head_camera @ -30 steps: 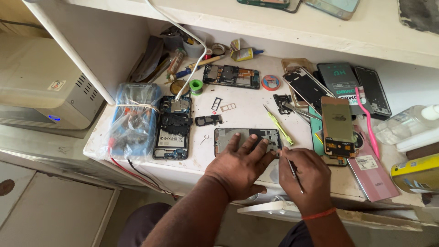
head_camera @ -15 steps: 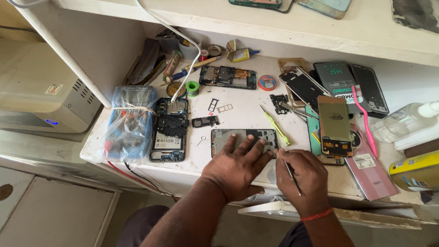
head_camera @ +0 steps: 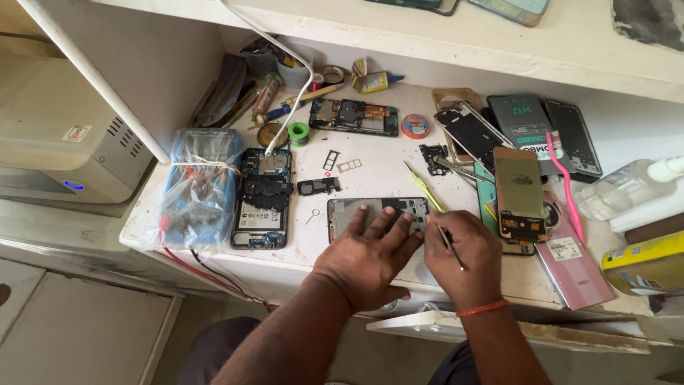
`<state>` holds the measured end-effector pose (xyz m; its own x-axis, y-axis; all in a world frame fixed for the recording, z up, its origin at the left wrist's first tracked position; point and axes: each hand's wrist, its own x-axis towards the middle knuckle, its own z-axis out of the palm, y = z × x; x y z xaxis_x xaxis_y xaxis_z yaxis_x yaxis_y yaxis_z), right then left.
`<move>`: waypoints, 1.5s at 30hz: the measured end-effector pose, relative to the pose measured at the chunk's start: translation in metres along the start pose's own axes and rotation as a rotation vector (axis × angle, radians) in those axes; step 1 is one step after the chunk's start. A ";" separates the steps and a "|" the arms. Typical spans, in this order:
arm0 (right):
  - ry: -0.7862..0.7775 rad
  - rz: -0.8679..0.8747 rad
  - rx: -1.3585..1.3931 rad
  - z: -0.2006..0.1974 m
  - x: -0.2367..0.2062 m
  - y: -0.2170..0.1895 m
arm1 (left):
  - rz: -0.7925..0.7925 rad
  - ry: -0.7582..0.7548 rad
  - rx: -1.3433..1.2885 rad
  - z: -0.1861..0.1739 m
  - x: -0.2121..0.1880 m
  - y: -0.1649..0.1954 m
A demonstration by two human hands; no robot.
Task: The person uses a metal spudger to pry and scrape the back of a disassembled smartphone on a cluttered workbench. They repeatedly lift and scrape along the edges and corners of the phone's back cover, working to separate it from the chassis. The person holds the phone steady with one hand while manipulating the tool with the other.
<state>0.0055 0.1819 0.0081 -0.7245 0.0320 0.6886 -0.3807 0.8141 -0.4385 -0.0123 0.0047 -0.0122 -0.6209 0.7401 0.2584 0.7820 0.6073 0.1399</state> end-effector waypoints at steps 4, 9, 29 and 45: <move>-0.044 0.006 0.019 -0.006 -0.004 -0.001 | -0.002 -0.005 -0.002 -0.001 -0.001 0.000; -0.066 0.044 0.008 -0.017 -0.017 -0.002 | 0.006 0.007 -0.015 0.000 0.000 -0.001; -0.317 0.057 -0.182 -0.008 0.030 0.013 | 0.000 0.007 -0.008 -0.002 -0.001 0.001; -0.404 -0.070 -0.441 -0.004 0.030 0.022 | -0.006 -0.007 0.000 -0.002 -0.002 0.000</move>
<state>-0.0221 0.2029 0.0216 -0.9004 -0.1827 0.3949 -0.2237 0.9728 -0.0600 -0.0109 0.0031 -0.0103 -0.6257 0.7385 0.2513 0.7785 0.6116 0.1412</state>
